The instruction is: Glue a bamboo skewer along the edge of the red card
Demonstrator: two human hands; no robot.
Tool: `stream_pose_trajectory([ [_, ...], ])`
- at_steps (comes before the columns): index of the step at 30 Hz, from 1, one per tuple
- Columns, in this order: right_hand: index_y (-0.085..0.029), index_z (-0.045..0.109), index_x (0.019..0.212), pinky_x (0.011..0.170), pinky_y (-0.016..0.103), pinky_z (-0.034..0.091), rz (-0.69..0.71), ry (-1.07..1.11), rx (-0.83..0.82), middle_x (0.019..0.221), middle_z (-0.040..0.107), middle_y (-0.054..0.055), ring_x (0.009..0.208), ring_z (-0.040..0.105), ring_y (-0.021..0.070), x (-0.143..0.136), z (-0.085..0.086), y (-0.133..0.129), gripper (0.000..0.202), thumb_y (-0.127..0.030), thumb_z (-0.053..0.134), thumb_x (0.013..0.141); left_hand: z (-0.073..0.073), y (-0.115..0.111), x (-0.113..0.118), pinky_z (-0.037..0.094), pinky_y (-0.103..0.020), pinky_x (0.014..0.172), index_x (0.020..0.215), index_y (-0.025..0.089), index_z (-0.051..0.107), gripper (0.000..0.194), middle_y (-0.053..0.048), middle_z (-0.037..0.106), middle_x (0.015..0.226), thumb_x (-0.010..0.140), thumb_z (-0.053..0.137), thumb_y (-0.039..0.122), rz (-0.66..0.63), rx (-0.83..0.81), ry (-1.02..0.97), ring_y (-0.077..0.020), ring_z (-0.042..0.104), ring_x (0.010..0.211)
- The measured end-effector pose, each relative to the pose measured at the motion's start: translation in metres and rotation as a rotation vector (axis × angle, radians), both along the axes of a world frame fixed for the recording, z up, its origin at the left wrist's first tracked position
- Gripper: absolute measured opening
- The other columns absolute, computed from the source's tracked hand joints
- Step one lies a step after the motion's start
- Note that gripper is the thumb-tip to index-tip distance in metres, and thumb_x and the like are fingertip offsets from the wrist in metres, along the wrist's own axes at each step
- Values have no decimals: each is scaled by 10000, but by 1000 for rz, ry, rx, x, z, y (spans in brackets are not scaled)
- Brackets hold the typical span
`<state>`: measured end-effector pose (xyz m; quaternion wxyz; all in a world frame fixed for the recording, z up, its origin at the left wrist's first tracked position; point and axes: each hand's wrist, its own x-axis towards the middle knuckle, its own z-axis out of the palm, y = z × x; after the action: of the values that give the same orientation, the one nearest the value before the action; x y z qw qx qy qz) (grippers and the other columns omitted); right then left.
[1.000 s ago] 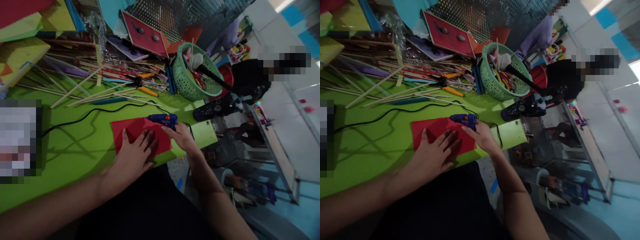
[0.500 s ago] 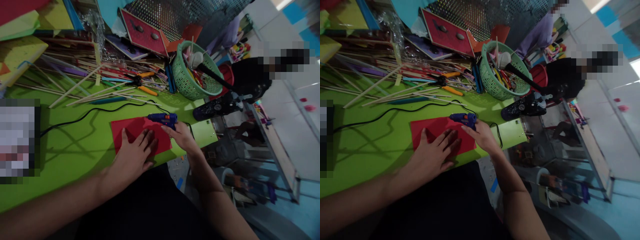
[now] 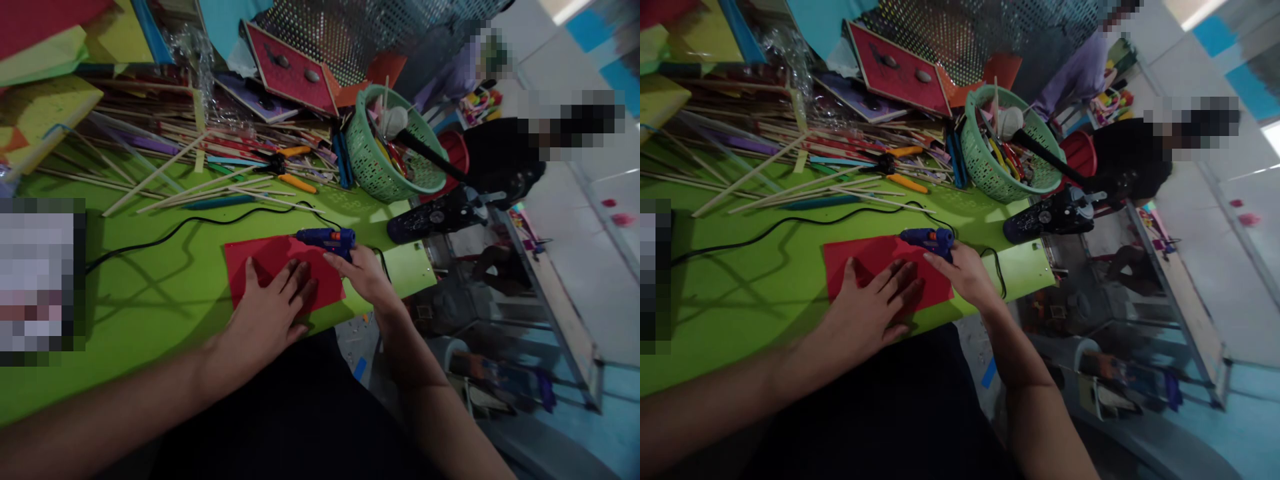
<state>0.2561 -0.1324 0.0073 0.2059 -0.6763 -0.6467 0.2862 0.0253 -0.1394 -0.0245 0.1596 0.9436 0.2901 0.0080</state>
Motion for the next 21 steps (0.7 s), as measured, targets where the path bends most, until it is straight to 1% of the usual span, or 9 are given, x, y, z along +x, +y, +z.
stream_pose_trajectory([
  [2, -207, 755, 884, 718, 302, 500, 4, 8, -6, 717, 685, 35, 854, 687, 250, -3, 0, 0, 338, -506, 612, 949, 1, 0, 0, 153, -910, 1095, 1593, 244, 383, 699, -134, 246, 1718, 974, 541, 527, 7, -5, 4, -434, 262, 1544],
  [6, -202, 765, 961, 763, 310, 509, 17, 25, 5, 865, 741, 54, 905, 692, 250, -7, 1, 0, 316, -478, 611, 951, 3, 1, 0, 164, -897, 1105, 1582, 274, 409, 681, -116, 262, 1717, 969, 552, 531, 14, -15, 21, -445, 269, 1541],
  [8, -202, 756, 936, 762, 311, 507, 15, 15, 9, 832, 730, 53, 914, 690, 254, -6, 1, 0, 310, -474, 608, 954, 3, 1, 1, 160, -905, 1096, 1589, 268, 395, 690, -126, 253, 1718, 970, 547, 532, 8, -6, 20, -441, 266, 1543],
  [10, -205, 740, 893, 748, 311, 504, -5, -3, 12, 754, 697, 44, 900, 685, 258, -2, 1, -2, 316, -483, 604, 957, 2, 0, 1, 164, -901, 1098, 1590, 269, 394, 692, -127, 253, 1719, 970, 547, 534, 9, 6, 10, -439, 256, 1547],
  [15, -209, 710, 822, 710, 304, 489, -52, -22, 26, 639, 616, 19, 824, 668, 245, 7, -1, -6, 324, -484, 602, 954, 2, 0, 1, 178, -875, 1121, 1573, 283, 431, 673, -113, 285, 1713, 965, 548, 546, 30, 27, 0, -441, 249, 1549],
  [18, -211, 704, 800, 685, 298, 478, -47, -26, 21, 635, 612, 20, 793, 656, 236, 5, -1, -6, 340, -494, 594, 955, 2, 0, 1, 185, -885, 1105, 1578, 277, 421, 680, -122, 273, 1716, 966, 546, 544, 20, 27, 12, -443, 252, 1547],
  [21, -208, 709, 831, 678, 292, 469, -32, -37, 14, 674, 641, 28, 785, 652, 228, 2, 1, -4, 329, -493, 597, 953, 1, 0, 1, 189, -900, 1085, 1595, 253, 383, 691, -140, 239, 1721, 977, 528, 526, -1, 36, 23, -431, 249, 1551],
])
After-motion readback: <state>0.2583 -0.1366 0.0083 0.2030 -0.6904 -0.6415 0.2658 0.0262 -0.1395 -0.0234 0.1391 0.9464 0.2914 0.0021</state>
